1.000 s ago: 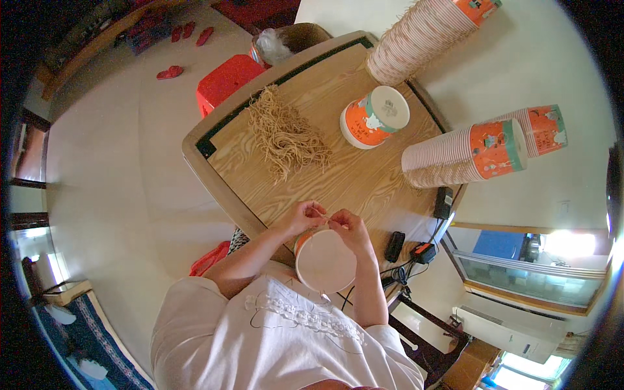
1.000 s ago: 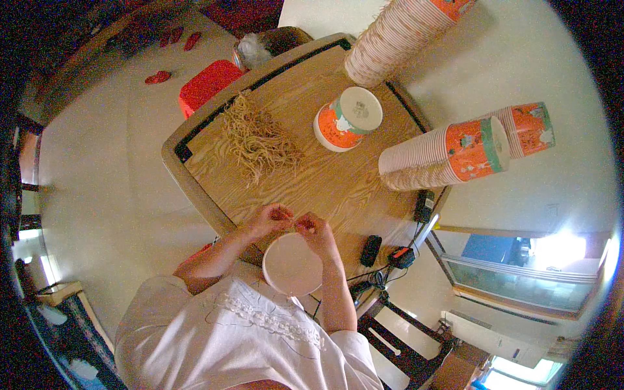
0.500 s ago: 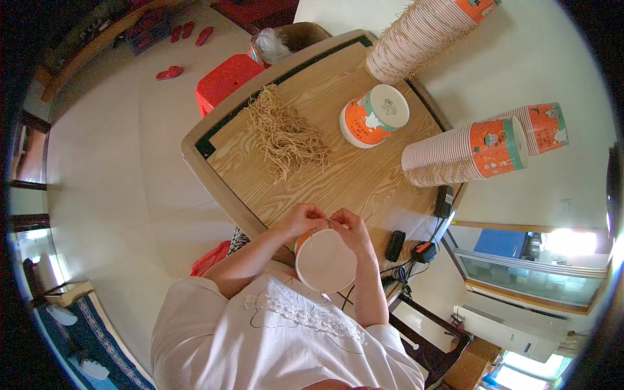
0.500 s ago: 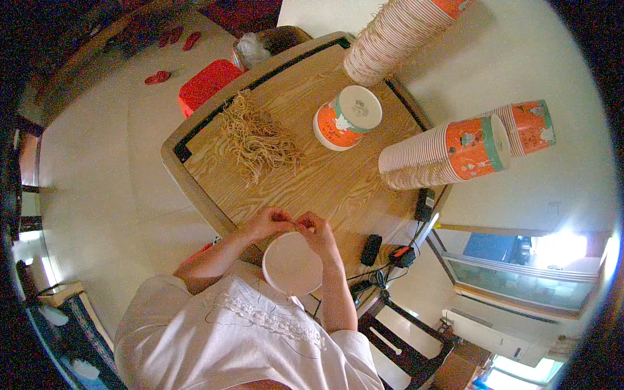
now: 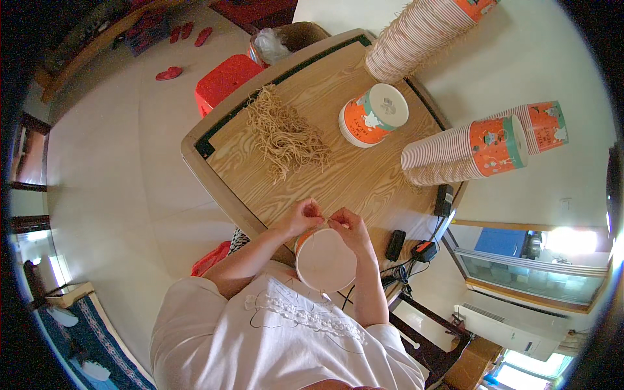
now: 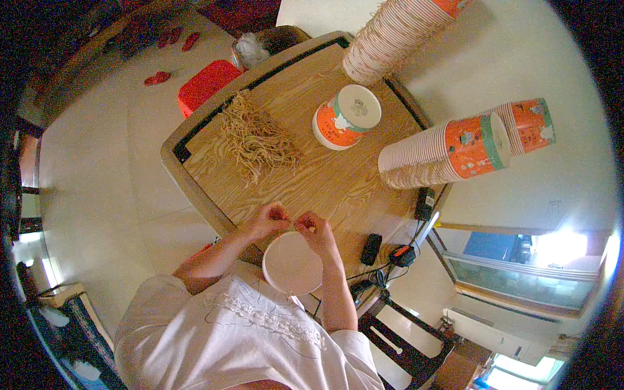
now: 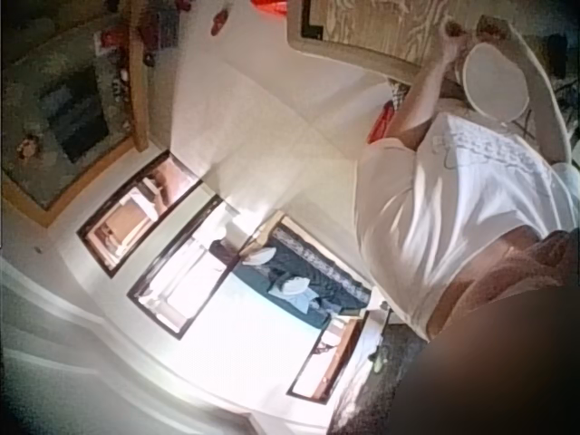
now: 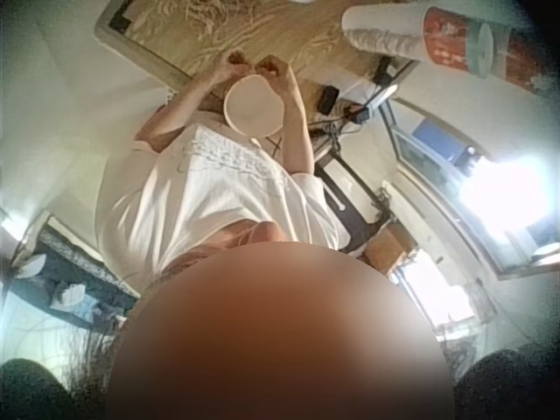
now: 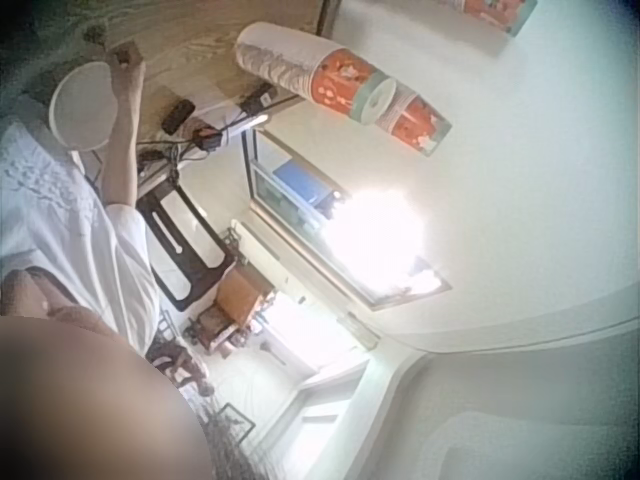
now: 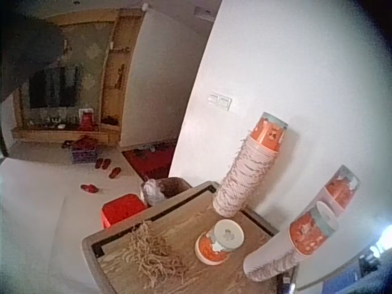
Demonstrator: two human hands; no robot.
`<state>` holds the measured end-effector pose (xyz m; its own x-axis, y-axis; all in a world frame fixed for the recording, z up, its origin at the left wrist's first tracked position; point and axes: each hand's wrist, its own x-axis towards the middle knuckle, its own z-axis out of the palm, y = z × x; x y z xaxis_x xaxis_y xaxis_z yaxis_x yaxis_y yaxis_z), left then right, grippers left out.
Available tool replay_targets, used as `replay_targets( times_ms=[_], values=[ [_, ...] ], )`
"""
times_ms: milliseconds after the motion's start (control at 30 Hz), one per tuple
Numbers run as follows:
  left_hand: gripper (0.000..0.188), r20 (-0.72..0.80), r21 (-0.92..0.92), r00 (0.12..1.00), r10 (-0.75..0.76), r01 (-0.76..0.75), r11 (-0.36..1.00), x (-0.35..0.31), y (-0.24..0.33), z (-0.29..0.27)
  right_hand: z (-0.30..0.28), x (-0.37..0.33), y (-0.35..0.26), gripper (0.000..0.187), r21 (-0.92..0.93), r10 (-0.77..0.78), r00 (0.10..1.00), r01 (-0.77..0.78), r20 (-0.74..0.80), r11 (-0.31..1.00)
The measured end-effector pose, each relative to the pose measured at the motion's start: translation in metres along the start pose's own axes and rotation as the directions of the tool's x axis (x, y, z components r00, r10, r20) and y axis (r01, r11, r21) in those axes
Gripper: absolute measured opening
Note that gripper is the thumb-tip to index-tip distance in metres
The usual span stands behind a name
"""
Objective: Placing decorative straw material into paper cups at a packaging station.
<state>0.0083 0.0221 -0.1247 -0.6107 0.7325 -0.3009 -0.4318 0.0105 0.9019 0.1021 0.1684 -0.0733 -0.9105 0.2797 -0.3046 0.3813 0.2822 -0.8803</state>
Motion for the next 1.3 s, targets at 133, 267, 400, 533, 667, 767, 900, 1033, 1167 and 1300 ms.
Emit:
replay_targets(
  times_ms=[133, 267, 400, 533, 667, 767, 900, 1033, 1167, 1300],
  values=[
    [0.008, 0.076, 0.084, 0.997, 0.0, -0.006, 0.996, -0.004, 0.009, -0.004, 0.0, 0.0, 0.0, 0.006, -0.022, 0.007, 1.0, -0.008, -0.006, 1.0],
    [0.01, 0.075, 0.188, 0.995, -0.06, 0.045, 0.981, -0.007, 0.02, -0.005, 0.0, 0.001, 0.005, 0.007, -0.042, -0.011, 1.0, 0.01, -0.011, 0.999],
    [0.014, 0.092, 0.157, 0.992, -0.092, 0.077, 0.985, -0.01, 0.027, -0.002, -0.001, 0.001, 0.0, 0.007, -0.055, -0.035, 0.999, 0.035, -0.011, 0.998],
    [0.014, 0.082, 0.195, 0.987, -0.141, 0.123, 0.973, -0.007, 0.026, -0.001, -0.001, 0.001, 0.005, 0.007, -0.079, -0.053, 0.999, 0.052, -0.013, 0.996],
    [0.015, 0.063, 0.105, 0.976, -0.207, 0.2, 0.974, -0.006, 0.026, 0.001, -0.001, 0.0, 0.004, 0.007, -0.062, -0.049, 0.999, 0.048, -0.016, 0.997],
    [0.015, 0.048, 0.12, 0.972, -0.229, 0.222, 0.968, -0.005, 0.031, 0.003, -0.001, 0.0, 0.0, 0.008, -0.063, -0.036, 0.999, 0.035, -0.018, 0.997],
    [0.014, 0.03, 0.076, 0.981, -0.191, 0.188, 0.979, -0.001, 0.019, 0.0, 0.0, 0.0, -0.009, 0.008, -0.063, 0.038, 0.999, -0.038, -0.008, 0.997],
    [0.014, 0.016, 0.049, 0.98, -0.197, 0.196, 0.979, 0.0, 0.018, 0.0, -0.002, -0.002, -0.016, 0.01, -0.093, 0.078, 0.997, -0.08, -0.021, 0.993],
    [0.014, -0.019, 0.116, 0.981, -0.191, 0.192, 0.974, -0.001, 0.021, -0.001, -0.001, -0.002, -0.01, 0.01, -0.086, 0.095, 0.995, -0.096, -0.018, 0.992],
    [0.014, 0.015, 0.117, 0.973, -0.232, 0.228, 0.966, -0.005, 0.03, 0.001, -0.002, -0.003, -0.001, 0.01, -0.051, 0.065, 0.998, -0.066, -0.021, 0.997]
  ],
)
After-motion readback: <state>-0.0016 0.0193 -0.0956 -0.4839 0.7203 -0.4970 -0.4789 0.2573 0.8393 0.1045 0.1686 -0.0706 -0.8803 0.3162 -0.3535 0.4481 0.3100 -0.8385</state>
